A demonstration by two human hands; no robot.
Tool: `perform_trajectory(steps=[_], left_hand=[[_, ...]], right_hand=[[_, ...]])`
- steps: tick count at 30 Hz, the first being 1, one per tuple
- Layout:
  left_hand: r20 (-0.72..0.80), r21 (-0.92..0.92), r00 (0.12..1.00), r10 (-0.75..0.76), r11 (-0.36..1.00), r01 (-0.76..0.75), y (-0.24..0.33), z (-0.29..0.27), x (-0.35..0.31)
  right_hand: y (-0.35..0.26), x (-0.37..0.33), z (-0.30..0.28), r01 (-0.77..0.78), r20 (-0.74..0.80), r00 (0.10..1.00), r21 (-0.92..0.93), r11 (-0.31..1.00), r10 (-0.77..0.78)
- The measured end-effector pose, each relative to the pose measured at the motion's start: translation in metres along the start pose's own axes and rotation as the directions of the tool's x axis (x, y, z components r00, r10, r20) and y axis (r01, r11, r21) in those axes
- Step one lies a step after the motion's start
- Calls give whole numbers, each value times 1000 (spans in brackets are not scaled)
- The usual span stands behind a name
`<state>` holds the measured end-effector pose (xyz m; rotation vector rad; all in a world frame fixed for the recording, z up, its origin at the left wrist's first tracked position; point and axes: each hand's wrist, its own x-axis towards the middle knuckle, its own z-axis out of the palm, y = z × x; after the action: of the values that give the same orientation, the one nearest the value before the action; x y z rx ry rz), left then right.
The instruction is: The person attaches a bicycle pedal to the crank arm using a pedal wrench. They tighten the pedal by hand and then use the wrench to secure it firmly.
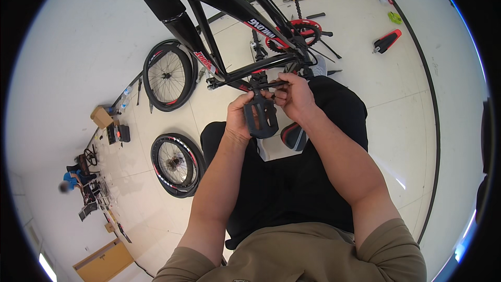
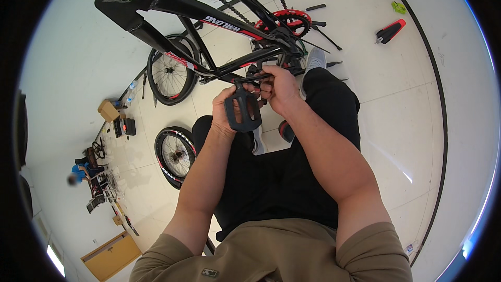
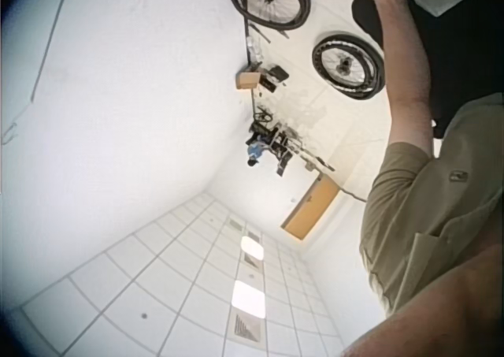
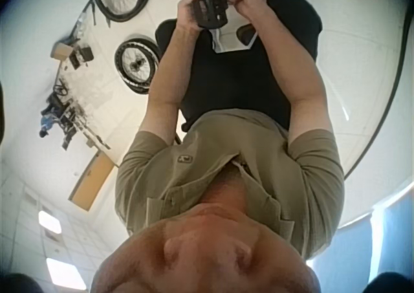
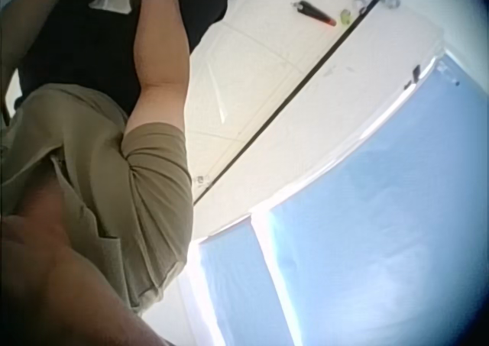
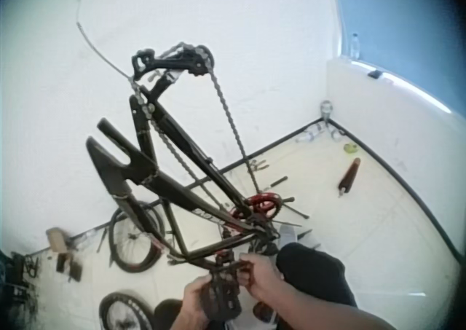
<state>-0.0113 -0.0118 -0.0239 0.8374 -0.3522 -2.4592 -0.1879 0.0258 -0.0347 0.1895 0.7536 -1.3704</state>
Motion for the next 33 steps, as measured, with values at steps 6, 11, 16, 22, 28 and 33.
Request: perform_trajectory(steps=[6,11,16,22,28,33], left_hand=[[-101,-23,993,68,997,-70,-3,7,1],[-87,30,994,68,997,-65,-2,2,-1],[-111,103,993,51,994,-40,-2,3,-4],[-48,43,998,42,998,-39,-5,11,-6],[-100,-12,995,7,1000,-8,0,-6,1],[-37,-53,999,-39,998,37,4,-7,1]], right_hand=[[1,5,-4,-20,-7,1000,11,1000,20],[0,2,-3,-30,21,999,-16,999,31],[1,4,-3,-12,-8,1000,-20,1000,12],[2,2,-2,-3,-24,1000,-52,999,1],[1,1,-1,-12,-32,999,-48,999,10],[0,2,-2,-17,-28,999,-38,999,16]])
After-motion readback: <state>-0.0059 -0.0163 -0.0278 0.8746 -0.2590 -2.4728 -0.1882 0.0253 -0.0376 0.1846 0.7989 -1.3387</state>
